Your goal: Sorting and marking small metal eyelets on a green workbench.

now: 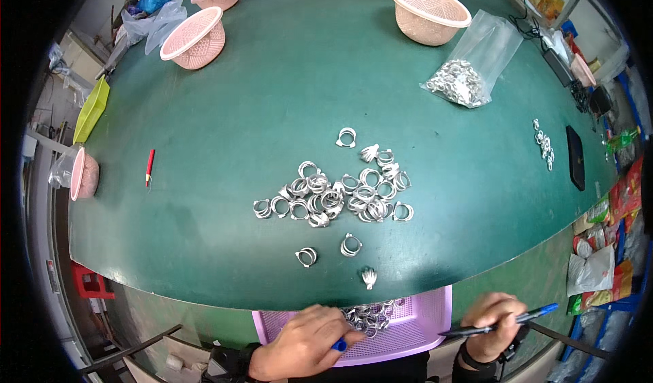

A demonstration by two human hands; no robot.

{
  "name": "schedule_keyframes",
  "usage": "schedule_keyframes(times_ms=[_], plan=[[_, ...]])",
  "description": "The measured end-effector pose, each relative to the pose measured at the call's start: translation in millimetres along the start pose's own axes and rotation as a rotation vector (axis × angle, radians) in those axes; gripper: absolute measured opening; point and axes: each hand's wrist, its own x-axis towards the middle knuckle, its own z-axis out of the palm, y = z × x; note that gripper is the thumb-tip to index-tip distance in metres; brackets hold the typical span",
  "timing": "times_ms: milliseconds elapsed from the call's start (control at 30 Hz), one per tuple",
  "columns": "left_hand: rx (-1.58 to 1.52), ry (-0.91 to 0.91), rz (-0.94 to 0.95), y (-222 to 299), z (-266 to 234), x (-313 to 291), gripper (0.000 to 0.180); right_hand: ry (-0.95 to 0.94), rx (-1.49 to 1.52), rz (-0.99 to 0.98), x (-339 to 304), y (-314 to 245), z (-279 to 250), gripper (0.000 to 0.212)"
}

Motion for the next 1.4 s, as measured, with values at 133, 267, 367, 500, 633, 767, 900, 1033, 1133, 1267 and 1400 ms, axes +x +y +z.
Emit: schedule_keyframes(times_ms=[133, 267, 367, 500, 633, 767, 900, 1033, 1133, 1267, 1400], plan=[[0.263, 0.454, 0.114, 4.1, 3.5, 38.9, 0.035, -0.050, 0.140, 0.240, 7.9, 25.6, 18.3, 0.018], [0.328, 0.460, 0.110, -5.9, 6.6, 47.2, 0.040, -0.028, 0.058, 0.332, 9.1, 36.8, 24.1, 0.016], [0.344, 0.456, 0.101, -14.1, 9.8, 50.0, 0.040, 0.059, 0.013, 0.448, 10.7, 39.0, 34.7, 0.019], [0.341, 0.489, 0.126, -17.0, 13.5, 51.7, 0.035, -0.029, -0.001, 0.322, 13.9, 49.4, 39.5, 0.017], [0.339, 0.502, 0.116, -16.2, 13.0, 52.7, 0.032, 0.018, 0.107, 0.318, 9.6, 52.0, 44.0, 0.016], [0.334, 0.494, 0.119, -18.2, 13.4, 52.4, 0.032, 0.042, 0.009, 0.348, 9.1, 52.3, 51.0, 0.018], [0.334, 0.491, 0.130, -18.4, 12.3, 53.2, 0.032, -0.027, -0.111, 0.299, 13.5, 50.9, 52.6, 0.019], [0.326, 0.490, 0.127, -17.5, 11.9, 54.1, 0.032, 0.012, -0.097, 0.259, 8.9, 55.2, 51.7, 0.018], [0.320, 0.493, 0.135, -18.7, 12.0, 53.9, 0.032, -0.008, -0.130, 0.228, 7.6, 58.1, 52.2, 0.017], [0.308, 0.498, 0.135, -19.3, 11.6, 53.5, 0.031, -0.028, -0.165, 0.220, 7.4, 57.9, 53.7, 0.016], [0.313, 0.466, 0.121, -18.0, 11.4, 53.9, 0.030, -0.050, -0.200, 0.219, 8.0, 58.1, 53.7, 0.016]])
